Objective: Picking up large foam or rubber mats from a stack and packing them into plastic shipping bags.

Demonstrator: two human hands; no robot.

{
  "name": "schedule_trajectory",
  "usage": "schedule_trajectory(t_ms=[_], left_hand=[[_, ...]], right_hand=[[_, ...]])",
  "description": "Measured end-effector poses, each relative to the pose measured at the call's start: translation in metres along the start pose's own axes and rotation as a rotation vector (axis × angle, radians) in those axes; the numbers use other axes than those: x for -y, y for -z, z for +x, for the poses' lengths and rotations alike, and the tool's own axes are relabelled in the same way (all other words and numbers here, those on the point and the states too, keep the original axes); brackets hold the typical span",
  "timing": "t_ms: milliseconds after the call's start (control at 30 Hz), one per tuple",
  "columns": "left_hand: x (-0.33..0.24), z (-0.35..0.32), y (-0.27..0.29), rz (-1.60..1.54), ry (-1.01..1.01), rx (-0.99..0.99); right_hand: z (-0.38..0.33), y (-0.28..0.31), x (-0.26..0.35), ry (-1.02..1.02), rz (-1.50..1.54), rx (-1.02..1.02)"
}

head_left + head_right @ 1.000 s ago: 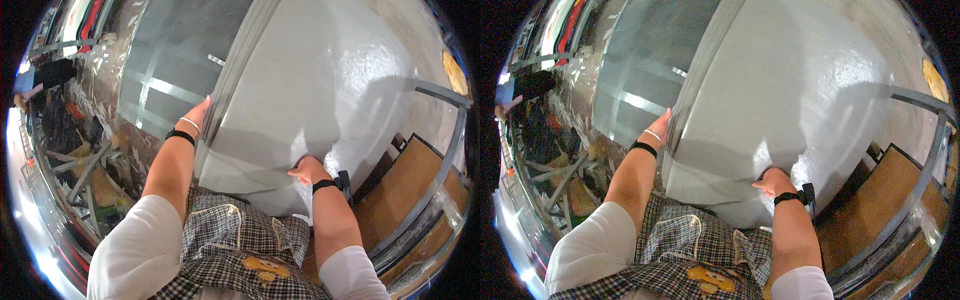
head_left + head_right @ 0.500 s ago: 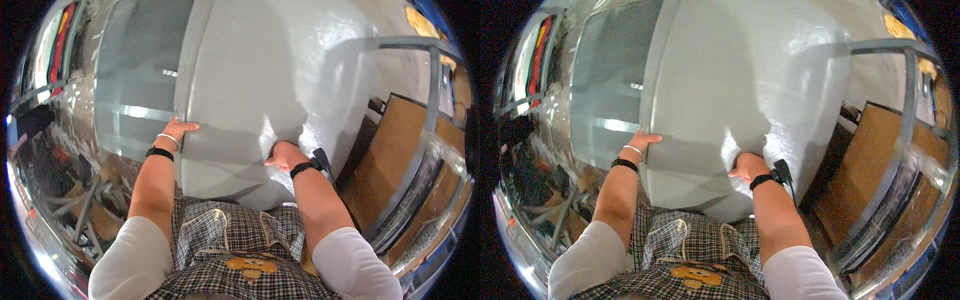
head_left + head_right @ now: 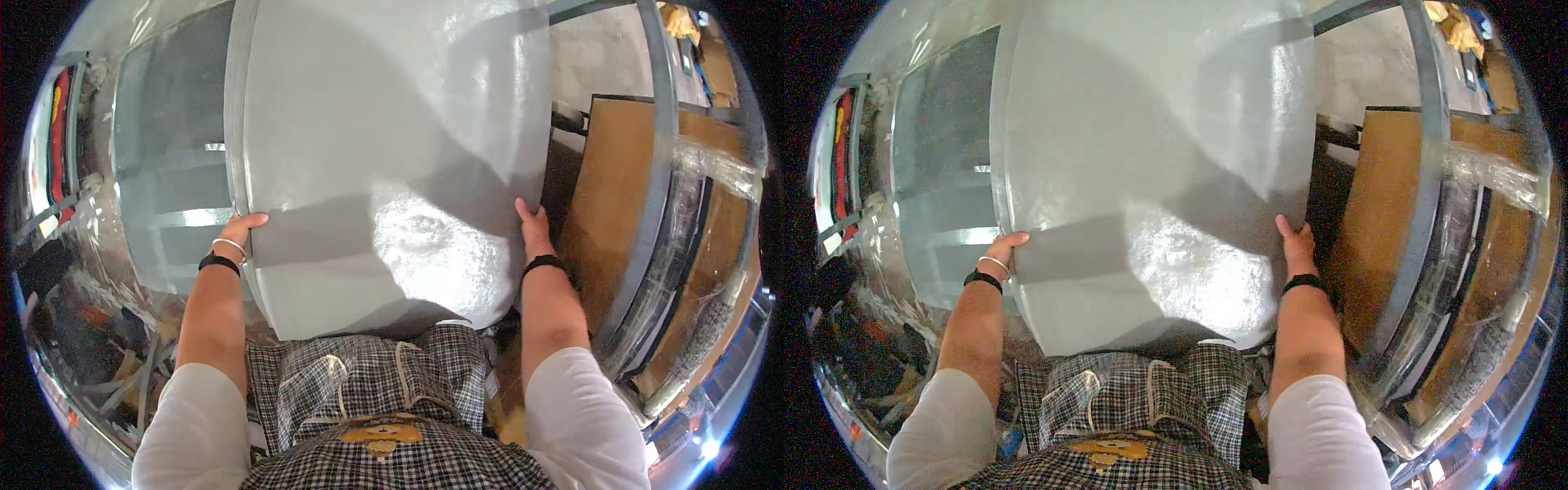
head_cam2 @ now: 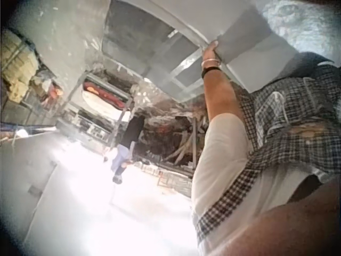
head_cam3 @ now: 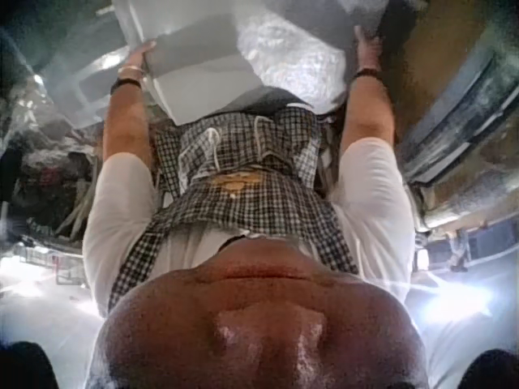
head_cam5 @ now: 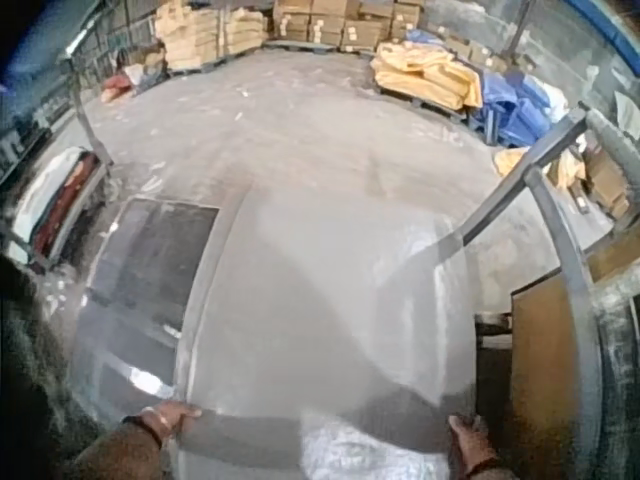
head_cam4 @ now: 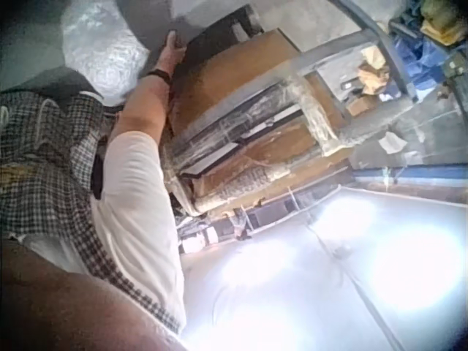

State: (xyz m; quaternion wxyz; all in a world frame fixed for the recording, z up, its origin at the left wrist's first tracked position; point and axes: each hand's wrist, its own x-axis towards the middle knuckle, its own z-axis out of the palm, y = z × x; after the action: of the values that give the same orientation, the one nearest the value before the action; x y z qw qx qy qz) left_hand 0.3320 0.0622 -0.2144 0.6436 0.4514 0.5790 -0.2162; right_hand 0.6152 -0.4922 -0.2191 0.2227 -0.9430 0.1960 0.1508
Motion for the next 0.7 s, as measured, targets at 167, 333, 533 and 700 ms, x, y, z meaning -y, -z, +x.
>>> schedule_trajectory(t_ms=[167,333,533,700], left_hand=[[0.002,0.004,-0.001,0.026,0.065,0.038],[0.005,-0.007,0.009,-0.006,0.046,-0.006],[0.014,0.003,0.010,-0.040,-0.045,0.025],[0.005,-0.002,-0.002,-0.107,0.054,-0.006]], right_hand=[[0.015,0.006,-0.015,-0.328,0.481,0.517],[-0.023,0.011,0.032,-0.421,0.516,0.479],[-0.029,0.048,0.048,-0.524,0.671,0.710],[-0.078,0.078,0.065,-0.207,0.714,0.772]])
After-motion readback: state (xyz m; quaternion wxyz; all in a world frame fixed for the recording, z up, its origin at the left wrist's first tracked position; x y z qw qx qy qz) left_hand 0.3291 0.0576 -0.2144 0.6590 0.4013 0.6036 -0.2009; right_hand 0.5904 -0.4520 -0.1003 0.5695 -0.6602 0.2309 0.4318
